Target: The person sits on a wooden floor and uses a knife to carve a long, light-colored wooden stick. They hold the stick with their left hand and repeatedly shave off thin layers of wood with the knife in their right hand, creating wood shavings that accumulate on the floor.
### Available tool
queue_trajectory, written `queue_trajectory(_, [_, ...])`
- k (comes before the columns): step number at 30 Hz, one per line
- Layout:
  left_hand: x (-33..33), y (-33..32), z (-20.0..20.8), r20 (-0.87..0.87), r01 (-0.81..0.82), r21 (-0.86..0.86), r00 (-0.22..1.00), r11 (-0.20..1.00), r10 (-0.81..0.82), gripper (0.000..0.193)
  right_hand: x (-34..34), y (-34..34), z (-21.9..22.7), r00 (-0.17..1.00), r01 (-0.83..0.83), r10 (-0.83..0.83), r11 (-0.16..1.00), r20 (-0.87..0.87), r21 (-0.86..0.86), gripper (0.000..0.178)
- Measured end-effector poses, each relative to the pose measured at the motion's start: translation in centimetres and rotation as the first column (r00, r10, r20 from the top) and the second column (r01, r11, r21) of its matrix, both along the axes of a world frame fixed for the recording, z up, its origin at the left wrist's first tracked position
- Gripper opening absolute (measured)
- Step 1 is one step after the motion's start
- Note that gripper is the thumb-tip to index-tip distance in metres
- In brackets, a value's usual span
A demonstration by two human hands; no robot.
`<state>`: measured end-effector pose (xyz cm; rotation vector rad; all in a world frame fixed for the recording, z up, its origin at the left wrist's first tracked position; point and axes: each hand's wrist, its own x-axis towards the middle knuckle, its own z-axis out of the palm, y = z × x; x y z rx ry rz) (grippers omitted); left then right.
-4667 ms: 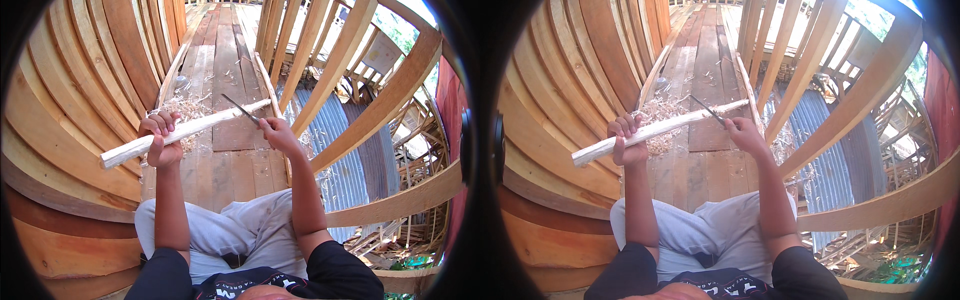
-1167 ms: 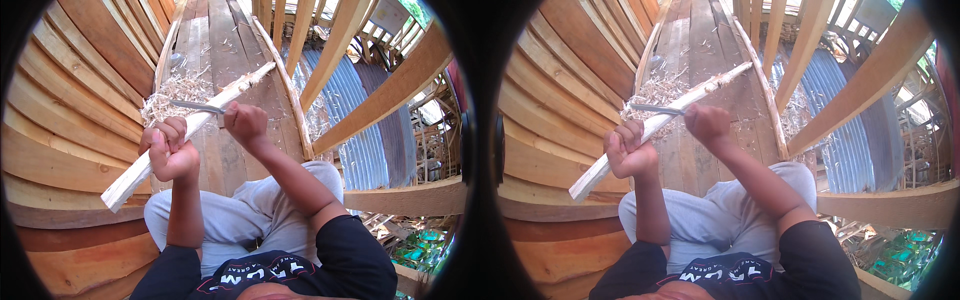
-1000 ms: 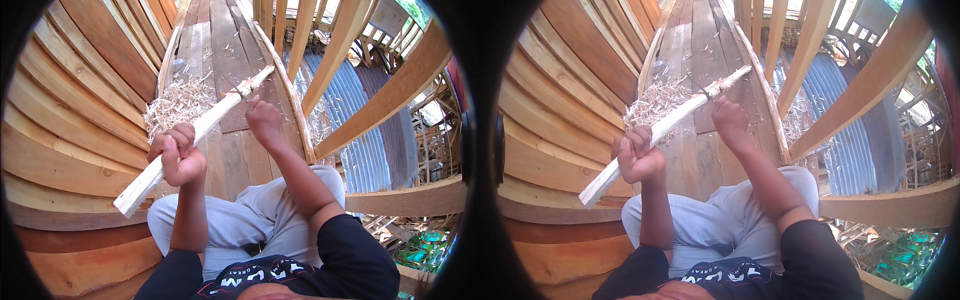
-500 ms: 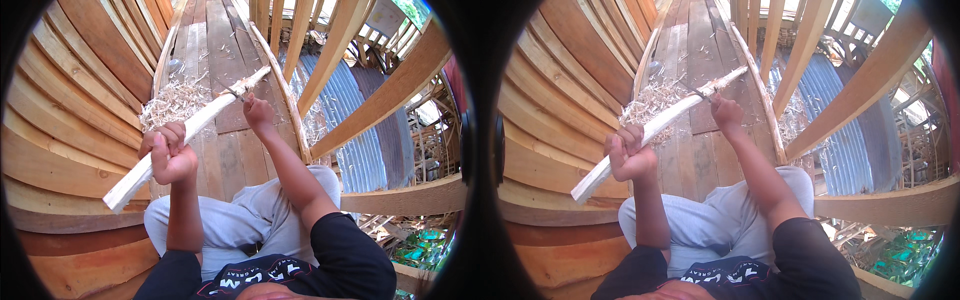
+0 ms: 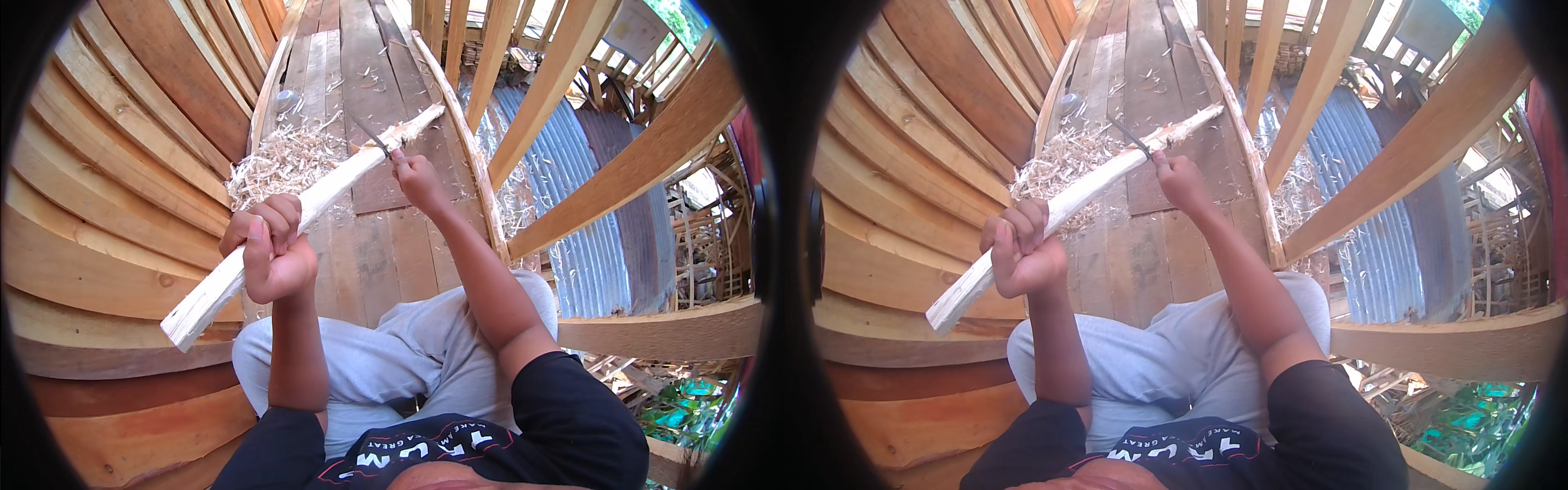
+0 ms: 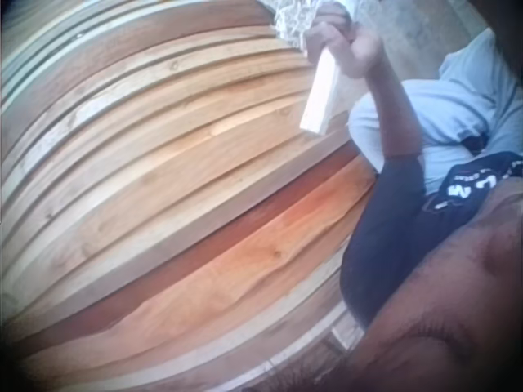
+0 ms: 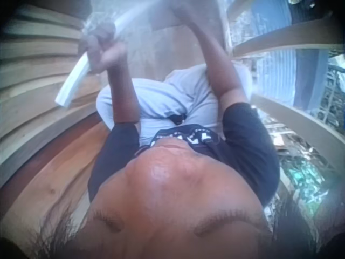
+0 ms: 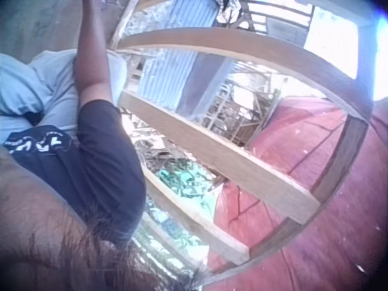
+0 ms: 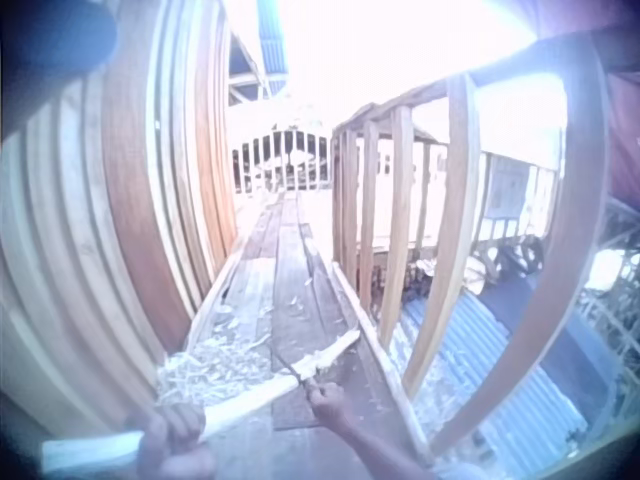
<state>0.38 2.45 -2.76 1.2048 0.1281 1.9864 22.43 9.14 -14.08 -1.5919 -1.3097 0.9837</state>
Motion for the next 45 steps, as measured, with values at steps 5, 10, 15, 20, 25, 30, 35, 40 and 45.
queue_trajectory(5, [-0.3, -0.2, 0.0, -0.029, -0.036, -0.055, 0.999, 0.998, 0.035, 0.028, -2.4, -0.8, 0.4, 0.900, 0.175, -0.259, 0.951, 0.351, 0.255, 0.052])
queue_trajectory(10, [-0.1, 0.0, 0.0, 0.015, -0.052, -0.065, 0.998, 0.997, 0.053, 0.028, -2.6, -0.8, 0.3, 0.799, 0.216, -0.356, 0.922, 0.485, 0.322, 0.048])
queue_trajectory(15, [-0.3, -0.1, 0.3, -0.074, -0.083, -0.141, 0.995, 0.987, 0.073, 0.031, -2.4, -0.8, -0.1, 0.744, 0.214, -0.407, 0.896, 0.529, 0.388, 0.044])
queue_trajectory(20, [-0.9, -0.3, 0.8, -0.095, -0.063, -0.133, 0.994, 0.989, 0.051, 0.030, -2.6, -0.9, -0.3, 0.718, 0.174, -0.445, 0.860, 0.535, 0.480, 0.037])
queue_trajectory(25, [-1.0, -0.4, 0.8, -0.125, -0.047, -0.108, 0.992, 0.993, 0.033, 0.029, -2.0, -0.5, -1.5, 0.713, 0.122, -0.497, 0.783, 0.495, 0.610, 0.030])
queue_trajectory(30, [-1.8, -0.3, 1.3, -0.140, 0.015, -0.055, 0.990, 0.998, -0.023, 0.029, -1.0, -0.6, -1.2, 0.687, 0.061, -0.503, 0.759, 0.524, 0.648, 0.030])
queue_trajectory(35, [-2.9, 0.2, 1.3, -0.116, 0.040, -0.037, 0.992, 0.998, -0.044, 0.029, 0.5, -0.5, 3.2, 0.883, 0.125, -0.293, 0.900, 0.367, 0.417, 0.040])
queue_trajectory(40, [-1.4, 0.0, 2.1, -0.203, 0.174, 0.112, 0.968, 0.978, -0.148, 0.026, 1.1, -0.7, 2.6, 0.995, 0.097, -0.095, 0.992, -0.021, 0.086, 0.058])
queue_trajectory(45, [-2.2, 0.0, 1.6, -0.387, 0.350, 0.213, 0.887, 0.912, -0.250, 0.029, -1.6, -3.0, 6.0, 0.879, -0.141, -0.109, 0.870, -0.464, -0.472, 0.074])
